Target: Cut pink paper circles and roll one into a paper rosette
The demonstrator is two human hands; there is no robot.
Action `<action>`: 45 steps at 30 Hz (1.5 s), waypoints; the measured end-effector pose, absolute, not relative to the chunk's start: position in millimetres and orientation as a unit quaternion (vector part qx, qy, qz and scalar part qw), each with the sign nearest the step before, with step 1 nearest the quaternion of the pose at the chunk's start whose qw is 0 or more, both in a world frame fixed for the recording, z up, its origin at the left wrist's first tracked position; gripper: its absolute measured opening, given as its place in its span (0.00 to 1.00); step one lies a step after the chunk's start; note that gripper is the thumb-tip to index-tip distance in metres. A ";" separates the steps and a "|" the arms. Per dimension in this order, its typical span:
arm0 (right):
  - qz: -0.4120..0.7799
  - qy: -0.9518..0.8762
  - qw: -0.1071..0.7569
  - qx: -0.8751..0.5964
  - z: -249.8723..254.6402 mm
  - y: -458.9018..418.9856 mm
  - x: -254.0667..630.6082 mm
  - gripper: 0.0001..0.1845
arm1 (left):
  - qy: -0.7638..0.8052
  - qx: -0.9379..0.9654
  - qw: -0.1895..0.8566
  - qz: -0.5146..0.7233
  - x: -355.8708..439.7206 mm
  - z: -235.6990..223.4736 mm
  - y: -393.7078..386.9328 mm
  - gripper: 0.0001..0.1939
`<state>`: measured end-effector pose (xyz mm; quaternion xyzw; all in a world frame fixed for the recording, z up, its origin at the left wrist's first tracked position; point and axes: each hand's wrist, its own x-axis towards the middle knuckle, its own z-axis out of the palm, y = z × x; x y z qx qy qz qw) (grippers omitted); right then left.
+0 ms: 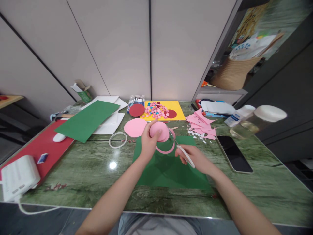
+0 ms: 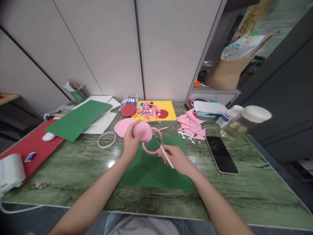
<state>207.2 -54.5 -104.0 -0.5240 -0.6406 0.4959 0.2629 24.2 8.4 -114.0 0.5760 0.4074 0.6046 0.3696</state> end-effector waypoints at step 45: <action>0.526 -0.630 0.264 -0.507 -111.3 -54.9 201.9 0.22 | 0.421 0.557 0.389 0.601 29.4 -117.1 4.3 0.17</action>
